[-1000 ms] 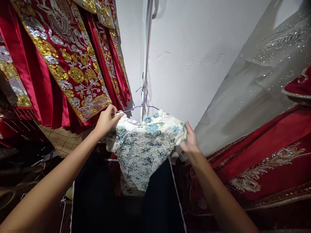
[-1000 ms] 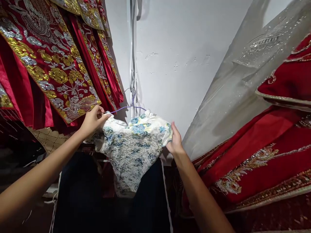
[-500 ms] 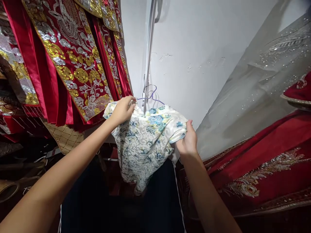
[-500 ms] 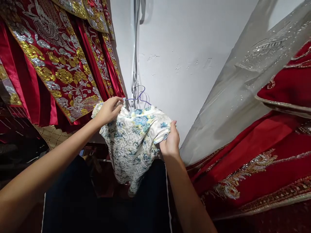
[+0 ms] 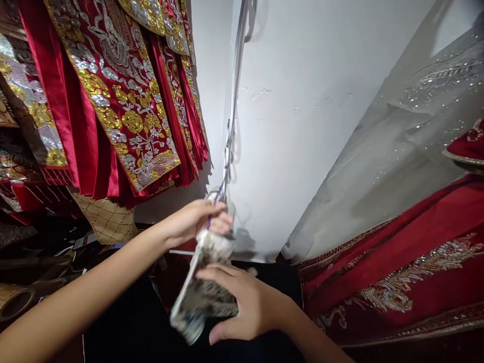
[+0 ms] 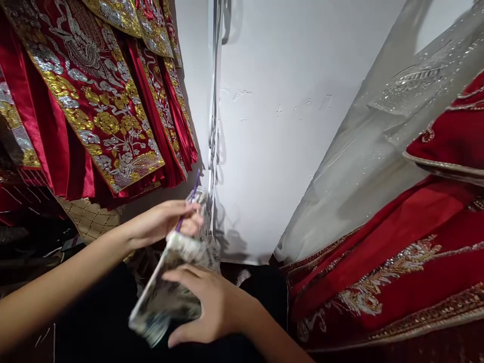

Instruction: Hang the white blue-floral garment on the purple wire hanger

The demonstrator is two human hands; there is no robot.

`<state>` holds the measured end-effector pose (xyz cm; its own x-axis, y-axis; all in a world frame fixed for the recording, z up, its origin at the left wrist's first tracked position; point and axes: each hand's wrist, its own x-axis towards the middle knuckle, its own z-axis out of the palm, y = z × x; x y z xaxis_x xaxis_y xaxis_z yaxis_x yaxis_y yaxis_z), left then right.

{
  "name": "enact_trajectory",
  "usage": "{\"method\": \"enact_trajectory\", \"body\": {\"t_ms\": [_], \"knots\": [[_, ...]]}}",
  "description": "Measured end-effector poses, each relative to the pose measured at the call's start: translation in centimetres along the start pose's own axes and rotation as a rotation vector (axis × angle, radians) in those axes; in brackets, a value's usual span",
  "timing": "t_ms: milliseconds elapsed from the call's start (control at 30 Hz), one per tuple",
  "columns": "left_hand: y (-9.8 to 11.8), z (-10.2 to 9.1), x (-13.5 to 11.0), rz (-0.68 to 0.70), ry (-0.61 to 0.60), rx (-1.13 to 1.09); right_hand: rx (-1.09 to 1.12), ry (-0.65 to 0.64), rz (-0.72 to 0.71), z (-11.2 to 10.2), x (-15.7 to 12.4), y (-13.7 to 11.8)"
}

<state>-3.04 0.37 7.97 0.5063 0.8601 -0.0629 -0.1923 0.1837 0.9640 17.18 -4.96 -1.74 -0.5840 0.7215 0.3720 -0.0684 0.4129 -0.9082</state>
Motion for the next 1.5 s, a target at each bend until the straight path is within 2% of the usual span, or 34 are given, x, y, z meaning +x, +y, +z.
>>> {"method": "enact_trajectory", "body": {"t_ms": [33, 67, 100, 133, 233, 267, 300, 333, 433, 467, 533, 600, 667, 733, 800, 900, 1000, 1100, 1167, 1233, 1300, 1333, 1367, 1433, 1500], "knots": [[-0.1, 0.2, -1.1, -0.058, -0.033, 0.048, -0.063, -0.15, 0.045, -0.6, 0.3, -0.2], [-0.1, 0.2, -2.2, -0.095, -0.056, 0.122, -0.134, -0.235, 0.091, -1.5, 0.7, -0.4], [-0.1, 0.0, -3.1, -0.105, -0.066, 0.216, -0.205, -0.226, 0.134, -2.7, 1.2, -0.2], [0.1, -0.4, -3.9, -0.089, -0.065, 0.324, -0.278, -0.125, 0.167, -4.0, 1.8, 0.1], [1.4, -2.5, -4.9, 0.019, -0.026, 0.652, -0.474, 0.461, 0.14, -7.8, 3.2, 2.1], [1.9, -3.4, -4.7, 0.064, 0.011, 0.728, -0.496, 0.584, 0.11, -8.8, 3.6, 2.8], [2.4, -4.4, -4.4, 0.109, 0.065, 0.784, -0.483, 0.624, 0.085, -9.6, 4.0, 3.4], [2.9, -5.4, -4.0, 0.15, 0.127, 0.826, -0.436, 0.593, 0.071, -10.1, 4.4, 3.8], [3.7, -8.1, -2.1, 0.285, 0.345, 0.965, -0.161, 0.381, 0.093, -10.7, 5.9, 4.1], [3.7, -8.8, -1.4, 0.355, 0.441, 1.039, -0.066, 0.355, 0.099, -10.7, 6.7, 4.0], [3.2, -9.6, -0.3, 0.558, 0.647, 1.208, 0.093, 0.399, 0.09, -10.9, 9.0, 3.5], [2.1, -9.5, 0.4, 0.793, 0.815, 1.325, 0.217, 0.493, 0.052, -11.6, 11.8, 2.8], [0.3, -8.7, 0.7, 0.935, 0.843, 1.376, 0.296, 0.603, -0.013, -12.9, 14.5, 2.3], [-1.9, -7.6, 1.0, 0.892, 0.713, 1.403, 0.325, 0.686, -0.081, -14.6, 16.0, 2.0], [-4.3, -6.8, 1.6, 0.679, 0.515, 1.415, 0.32, 0.761, -0.127, -16.0, 15.8, 2.2], [-7.7, -6.3, 3.0, 0.327, 0.354, 1.388, 0.273, 0.878, -0.116, -17.4, 12.8, 3.5], [-11.1, -5.8, 4.6, 0.191, 0.264, 1.372, 0.164, 0.953, -0.069, -17.7, 9.1, 5.3], [-14.9, -4.4, 5.2, 0.192, 0.232, 1.295, 0.078, 0.919, -0.046, -16.7, 6.9, 7.0], [-17.1, -3.2, 4.8, 0.22, 0.292, 1.167, -0.011, 0.962, -0.07, -15.0, 5.9, 8.2], [-18.6, -2.2, 4.0, 0.256, 0.37, 1.008, -0.152, 1.166, -0.1, -11.9, 4.7, 9.5], [-19.3, -1.6, 3.3, 0.284, 0.422, 0.872, -0.29, 1.396, -0.076, -7.5, 3.2, 11.3], [-19.4, -1.3, 3.0, 0.288, 0.431, 0.823, -0.328, 1.418, -0.011, -4.9, 2.3, 12.3], [-19.4, -1.2, 2.7, 0.282, 0.436, 0.791, -0.322, 1.322, 0.062, -2.4, 1.5, 13.2], [-19.4, -0.8, 2.3, 0.252, 0.452, 0.777, -0.198, 0.937, 0.169, 2.1, 0.4, 14.7], [-19.2, -0.4, 2.0, 0.234, 0.478, 0.794, -0.132, 0.735, 0.209, 4.9, 0.1, 15.5]]}}
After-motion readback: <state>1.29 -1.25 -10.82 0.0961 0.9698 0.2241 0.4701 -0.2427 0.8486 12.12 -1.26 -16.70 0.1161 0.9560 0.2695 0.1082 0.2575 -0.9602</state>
